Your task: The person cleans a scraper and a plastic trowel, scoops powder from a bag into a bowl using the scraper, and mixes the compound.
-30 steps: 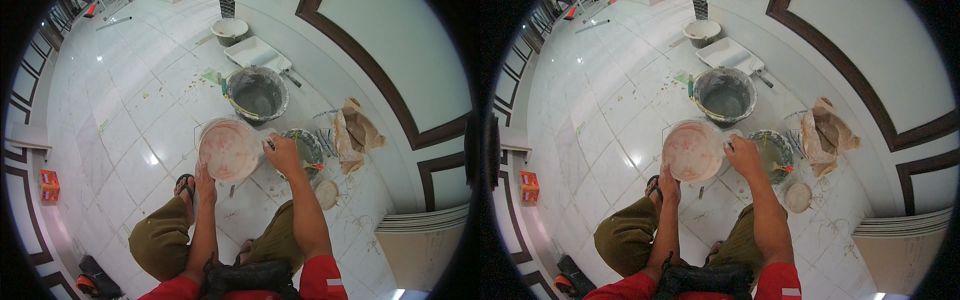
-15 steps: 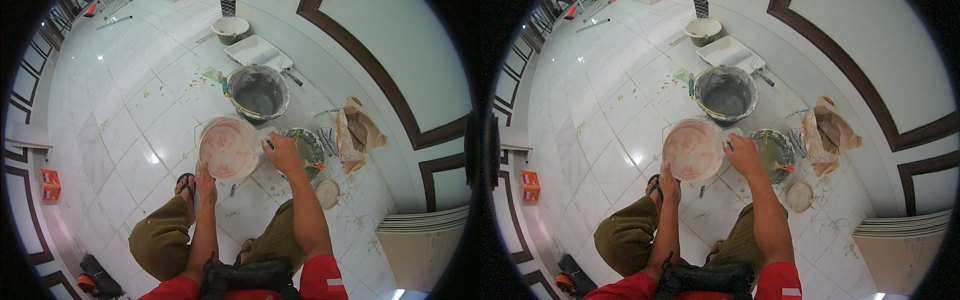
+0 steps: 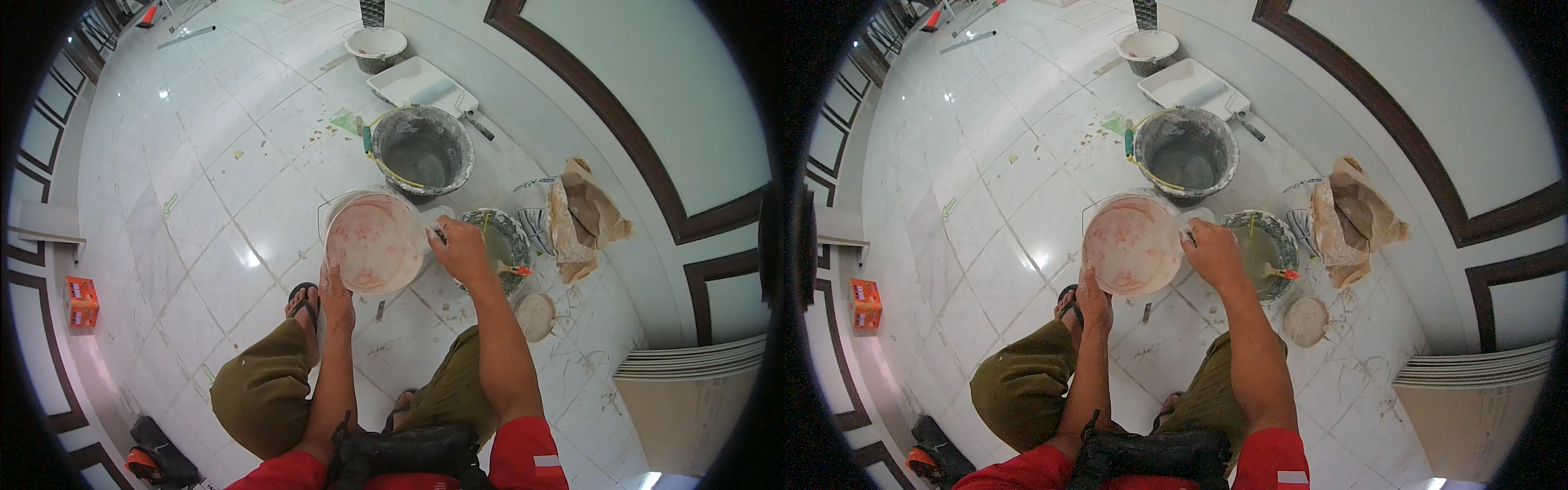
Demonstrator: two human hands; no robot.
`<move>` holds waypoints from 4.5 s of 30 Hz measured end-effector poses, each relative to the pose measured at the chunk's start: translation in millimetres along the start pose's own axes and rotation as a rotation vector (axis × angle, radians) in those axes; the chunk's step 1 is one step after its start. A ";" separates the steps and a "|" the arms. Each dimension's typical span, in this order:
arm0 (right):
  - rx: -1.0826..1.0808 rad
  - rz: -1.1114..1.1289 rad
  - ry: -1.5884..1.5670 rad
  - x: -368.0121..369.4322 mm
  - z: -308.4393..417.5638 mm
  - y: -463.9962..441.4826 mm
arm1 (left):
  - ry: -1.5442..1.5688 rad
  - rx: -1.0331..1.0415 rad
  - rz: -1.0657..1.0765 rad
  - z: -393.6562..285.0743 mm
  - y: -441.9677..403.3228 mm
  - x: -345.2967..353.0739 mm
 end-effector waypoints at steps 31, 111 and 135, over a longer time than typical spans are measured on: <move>-0.008 0.016 0.019 6.8 0.8 -2.6 | -0.004 0.058 0.014 1.0 -5.7 -3.3; 0.913 -0.472 -0.504 -13.5 -229.3 306.7 | 0.173 -0.086 -0.055 -1.8 -20.6 -18.2; 1.478 0.057 0.078 159.3 -253.7 594.5 | 0.277 -0.035 -0.018 -108.8 14.6 58.6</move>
Point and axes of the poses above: each hand's wrist, its own y-axis away from the middle knuckle, its own x-axis out of the palm, z = x × y, the point moved 10 cm from there along -y, towards the middle knuckle, and after that the axes turned 4 degrees about x, right-handed, at the moved point
